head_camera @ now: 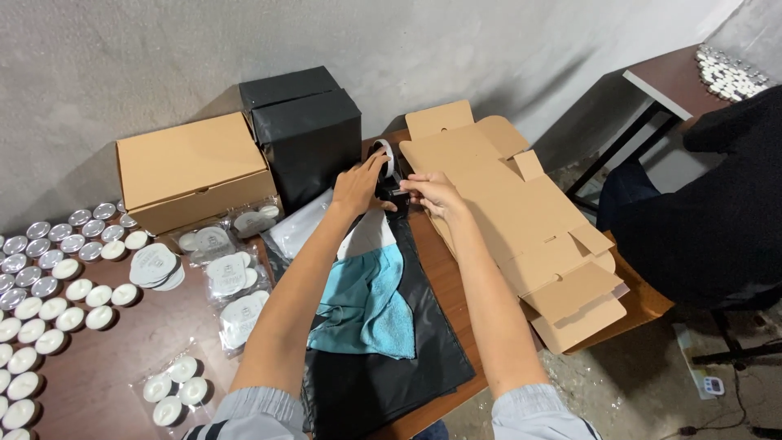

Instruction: The person is packaging small tealight candles into plastic bags, wiping them with a cloth, and organizing them on a table.

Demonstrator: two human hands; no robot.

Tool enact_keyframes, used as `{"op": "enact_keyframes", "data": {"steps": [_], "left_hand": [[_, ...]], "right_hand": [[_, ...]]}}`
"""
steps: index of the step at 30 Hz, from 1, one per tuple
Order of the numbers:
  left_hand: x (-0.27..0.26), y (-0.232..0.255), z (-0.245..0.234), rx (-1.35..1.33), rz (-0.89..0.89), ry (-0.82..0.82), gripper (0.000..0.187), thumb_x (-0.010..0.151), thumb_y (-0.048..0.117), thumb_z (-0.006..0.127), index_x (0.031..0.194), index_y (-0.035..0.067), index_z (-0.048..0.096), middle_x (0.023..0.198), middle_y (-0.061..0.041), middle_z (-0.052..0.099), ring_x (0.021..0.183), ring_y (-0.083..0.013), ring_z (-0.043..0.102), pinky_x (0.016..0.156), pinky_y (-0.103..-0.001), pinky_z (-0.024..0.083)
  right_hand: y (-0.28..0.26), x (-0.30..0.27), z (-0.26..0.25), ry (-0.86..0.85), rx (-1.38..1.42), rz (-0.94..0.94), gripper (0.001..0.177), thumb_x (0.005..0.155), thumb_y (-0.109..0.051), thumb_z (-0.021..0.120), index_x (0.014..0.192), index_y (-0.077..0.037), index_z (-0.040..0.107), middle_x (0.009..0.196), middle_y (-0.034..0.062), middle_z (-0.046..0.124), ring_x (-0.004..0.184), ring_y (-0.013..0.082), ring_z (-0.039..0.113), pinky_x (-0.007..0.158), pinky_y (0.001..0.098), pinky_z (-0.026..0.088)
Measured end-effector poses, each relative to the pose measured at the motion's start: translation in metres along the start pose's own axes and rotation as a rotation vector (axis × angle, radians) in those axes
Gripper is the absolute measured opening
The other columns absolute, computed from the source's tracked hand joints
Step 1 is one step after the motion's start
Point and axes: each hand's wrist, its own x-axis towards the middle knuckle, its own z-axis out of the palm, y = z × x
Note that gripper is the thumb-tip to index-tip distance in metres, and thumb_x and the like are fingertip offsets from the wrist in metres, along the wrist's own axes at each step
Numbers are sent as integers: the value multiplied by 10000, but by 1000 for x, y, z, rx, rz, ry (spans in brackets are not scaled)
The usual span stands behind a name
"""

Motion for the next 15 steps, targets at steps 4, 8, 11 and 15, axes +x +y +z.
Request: {"op": "enact_keyframes", "data": {"steps": [4, 8, 11, 15], "left_hand": [[-2, 2, 1, 65, 9, 11, 1014, 613, 698, 835, 1430, 353, 345, 1576, 150, 352, 1271, -288, 581, 1013, -484, 568], [5, -9, 34, 133, 62, 144, 948, 635, 720, 803, 1419, 405, 374, 1531, 138, 399, 1181, -260, 639, 984, -452, 568], [6, -18, 57, 179, 175, 344, 782, 671, 707, 790, 1325, 420, 473, 1409, 125, 430, 1040, -240, 683, 888, -406, 572], [-13, -10, 44, 150, 274, 416, 491, 804, 375, 840, 1222, 422, 587, 1258, 125, 458, 948, -207, 691, 826, -347, 556]], "right_hand": [[10, -19, -4, 17, -53, -11, 817, 756, -164, 916, 1400, 105, 491, 916, 160, 739, 664, 91, 615, 621, 229, 621], [22, -24, -4, 48, -28, -69, 803, 748, -152, 928, 1368, 135, 506, 907, 166, 720, 669, 116, 644, 574, 227, 585], [20, -37, 2, 61, -35, -101, 805, 740, -157, 932, 1356, 148, 514, 914, 139, 700, 692, 121, 648, 565, 212, 557], [22, -42, 2, 80, -57, -111, 793, 737, -188, 939, 1338, 140, 539, 912, 133, 707, 708, 119, 650, 578, 191, 554]]}}
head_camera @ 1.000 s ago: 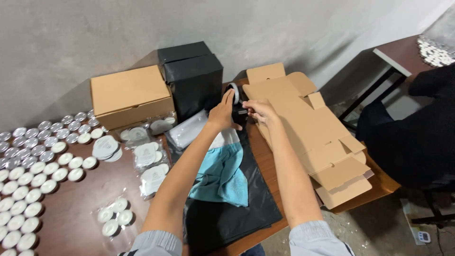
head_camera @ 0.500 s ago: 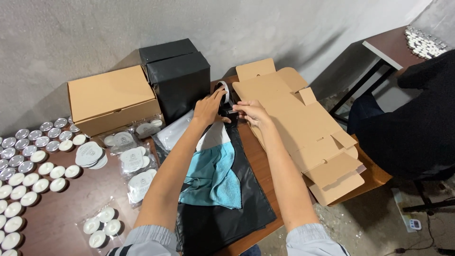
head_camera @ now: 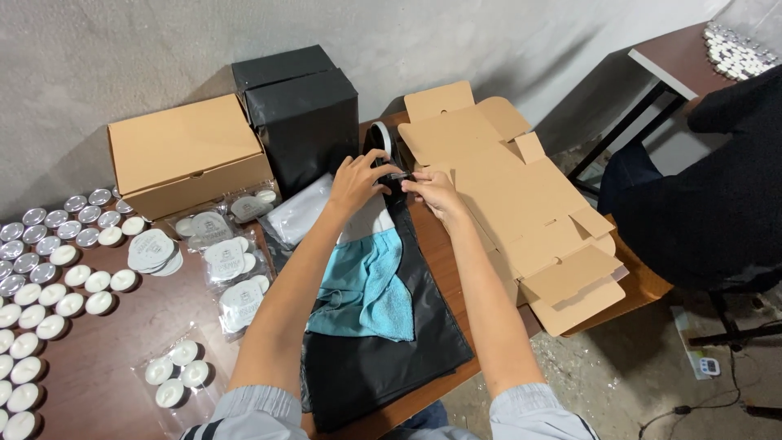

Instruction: The person is packaging small tealight candles into plastic bags, wiping them with a cloth, and organizing them on a table.

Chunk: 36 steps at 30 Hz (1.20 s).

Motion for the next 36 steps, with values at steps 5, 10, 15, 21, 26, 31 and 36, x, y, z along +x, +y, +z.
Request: {"op": "enact_keyframes", "data": {"steps": [5, 10, 15, 21, 26, 31, 36], "left_hand": [[-6, -3, 0, 115, 92, 65, 342, 854, 386, 789, 1149, 425, 621, 1181, 103, 458, 889, -169, 645, 790, -319, 507], [-6, -5, 14, 121, 93, 116, 258, 874, 471, 722, 1063, 379, 574, 1151, 103, 427, 882, -164, 562, 773, -325, 428], [-4, -2, 9, 135, 86, 130, 294, 829, 473, 748, 1003, 336, 555, 1154, 89, 395, 881, -189, 501, 739, -345, 376], [1, -1, 12, 96, 42, 41, 289, 816, 479, 737, 993, 341, 556, 1177, 71, 401, 917, -214, 546, 776, -367, 381], [2, 4, 12, 114, 14, -4, 288, 824, 434, 752, 1012, 348, 551, 1171, 73, 400, 915, -209, 557, 783, -370, 383], [-8, 6, -18, 88, -34, -134, 322, 902, 349, 732, 1175, 370, 563, 1167, 59, 416, 939, -217, 625, 826, -370, 428], [-37, 16, -94, -158, -129, -235, 549, 984, 129, 648, 1453, 328, 443, 1250, -26, 469, 1015, -330, 703, 861, -424, 524]], "right_hand": [[-8, -10, 1, 4, -30, 5, 771, 766, -188, 920, 1355, 126, 535, 955, 135, 705, 796, 145, 673, 610, 207, 540], [12, 11, 1, 17, -81, 29, 818, 772, -214, 916, 1392, 122, 503, 980, 170, 732, 904, 195, 710, 684, 239, 573], [28, 28, 2, 39, -158, 34, 797, 782, -227, 908, 1399, 99, 523, 1050, 232, 742, 1068, 312, 717, 794, 359, 612], [79, 45, -3, 53, -328, 53, 944, 728, -245, 941, 1452, 101, 445, 1082, 197, 740, 1119, 339, 687, 849, 427, 621], [51, 4, -3, 12, -418, -15, 788, 827, -313, 859, 1443, 13, 491, 1033, 106, 775, 1047, 262, 728, 847, 375, 617], [12, -55, 1, -150, -156, -261, 750, 898, -169, 804, 1480, 40, 380, 1088, 203, 731, 981, 297, 720, 864, 369, 606], [-3, -106, 9, -183, -202, -501, 815, 875, -31, 767, 1541, -15, 298, 1018, 115, 747, 925, 176, 690, 796, 253, 548]]}}
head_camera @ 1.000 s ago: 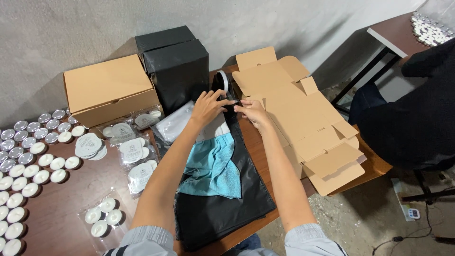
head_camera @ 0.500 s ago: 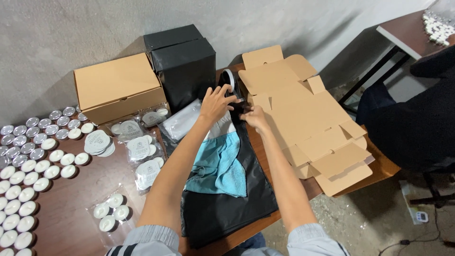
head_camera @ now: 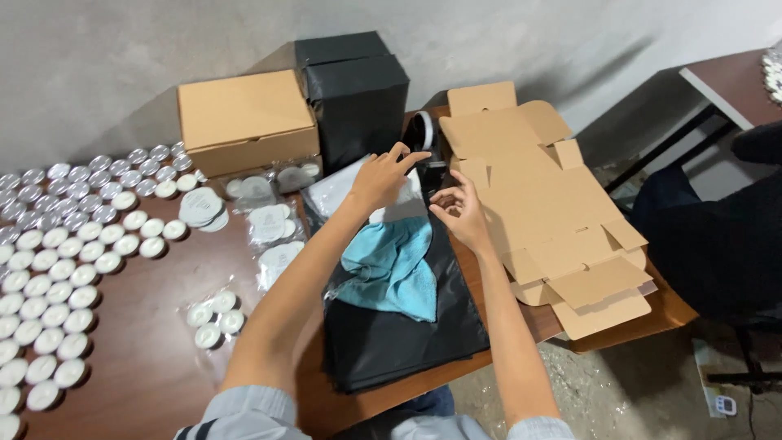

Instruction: The person is packaging small tealight candles into plastic bags, wiping them with a cloth, and organizing them on a table.

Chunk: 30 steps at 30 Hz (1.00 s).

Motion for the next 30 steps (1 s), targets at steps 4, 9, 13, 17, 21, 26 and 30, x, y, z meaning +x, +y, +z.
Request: {"op": "enact_keyframes", "data": {"steps": [4, 9, 13, 17, 21, 26, 30], "left_hand": [[-77, -2, -54, -172, -56, -46, 431, 949, 194, 667, 1343, 281, 517, 1137, -70, 559, 861, -456, 705, 800, -560, 546], [-212, -43, -125, -272, -424, 34, 222, 883, 314, 733, 1077, 206, 744, 1001, -88, 780, 997, -387, 719, 850, -515, 558], [-310, -153, -100, -99, -661, 235, 191, 917, 270, 715, 1107, 256, 726, 983, -35, 768, 991, -314, 717, 850, -461, 552], [-323, -203, -78, 213, -657, 271, 228, 859, 337, 776, 1082, 354, 728, 1024, 57, 728, 987, -225, 714, 811, -383, 560], [-296, -233, -48, 449, -475, 231, 388, 780, 322, 833, 1156, 324, 737, 1130, 73, 731, 1065, -169, 671, 875, -345, 500], [-294, -274, -10, 586, -411, 166, 239, 774, 297, 810, 1008, 338, 783, 1013, 134, 763, 986, -120, 642, 833, -296, 428], [-297, -276, -10, 706, -260, 252, 62, 740, 323, 797, 793, 298, 779, 802, 100, 745, 871, -110, 592, 811, -278, 400]], "right_hand": [[0, -11, 23, -64, 52, -112, 860, 868, 21, 742, 1567, -37, 244, 1045, 128, 709, 936, 178, 679, 789, 240, 553], [-23, -18, 80, -160, 147, -326, 896, 820, 129, 727, 1551, 29, 218, 1054, 192, 686, 910, 285, 721, 805, 338, 604], [-45, -24, 124, -258, 57, -331, 858, 823, 116, 730, 1537, 48, 258, 1081, 173, 700, 935, 289, 727, 818, 362, 608], [-42, -21, 154, -304, -12, -319, 812, 848, 72, 718, 1535, 21, 289, 1087, 148, 705, 929, 260, 720, 808, 356, 605], [-34, -25, 161, -276, -31, -340, 751, 867, 63, 695, 1514, 48, 316, 1066, 154, 707, 922, 278, 719, 801, 371, 606], [-31, -32, 156, -254, -34, -314, 709, 881, 54, 681, 1499, 53, 332, 1050, 159, 704, 911, 277, 713, 793, 378, 590], [-27, -31, 155, -246, -13, -301, 700, 886, 51, 671, 1501, 48, 335, 1044, 159, 698, 903, 270, 701, 782, 372, 574]]}}
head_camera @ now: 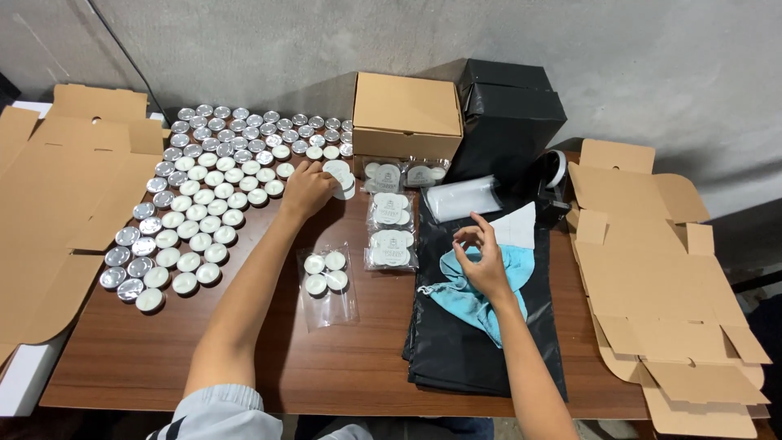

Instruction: The person is packaging small tealight candles into plastic bags, wiping them with a cloth, and organizing them on a table.

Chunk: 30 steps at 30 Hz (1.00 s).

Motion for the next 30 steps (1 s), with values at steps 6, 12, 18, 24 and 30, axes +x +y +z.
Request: {"op": "enact_keyframes", "data": {"steps": [6, 12, 18, 24, 30], "left_hand": [[9, 9, -41, 15, 62, 170, 100, 801, 266, 777, 819, 192, 713, 786, -2, 738, 799, -170, 606, 748, -301, 442], [24, -3, -46, -150, -164, 371, 205, 798, 180, 747, 941, 234, 611, 800, 56, 641, 723, -146, 602, 668, -281, 478], [19, 11, -153, -1107, -313, 194, 221, 861, -10, 777, 966, 178, 726, 871, 11, 771, 797, -189, 739, 768, -299, 572], [-34, 39, -202, -1544, -383, -114, 187, 812, -107, 707, 870, 59, 772, 973, -155, 805, 945, -300, 763, 902, -417, 565], [-44, 79, -221, -1673, -313, -134, 199, 856, -90, 687, 790, 76, 774, 956, -117, 823, 996, -258, 768, 904, -380, 558]], "right_hand": [[4, -2, 4, -11, -1, 5, 696, 877, 62, 678, 1493, 51, 353, 1035, 161, 706, 896, 278, 704, 763, 373, 570], [1, -2, 5, 4, 13, 14, 701, 872, 86, 674, 1495, 56, 353, 1028, 168, 702, 889, 285, 703, 770, 371, 569], [3, -3, 4, 8, 74, 49, 695, 885, 94, 658, 1503, 36, 345, 1043, 166, 696, 912, 274, 704, 808, 366, 571], [-27, 0, 31, -27, 582, 149, 750, 915, 89, 628, 1541, -81, 251, 1128, 192, 616, 967, 365, 727, 836, 419, 645], [-84, -1, 78, -302, 783, 369, 1059, 808, 182, 703, 1590, -159, 77, 1224, 211, 521, 958, 419, 726, 817, 465, 679]]}}
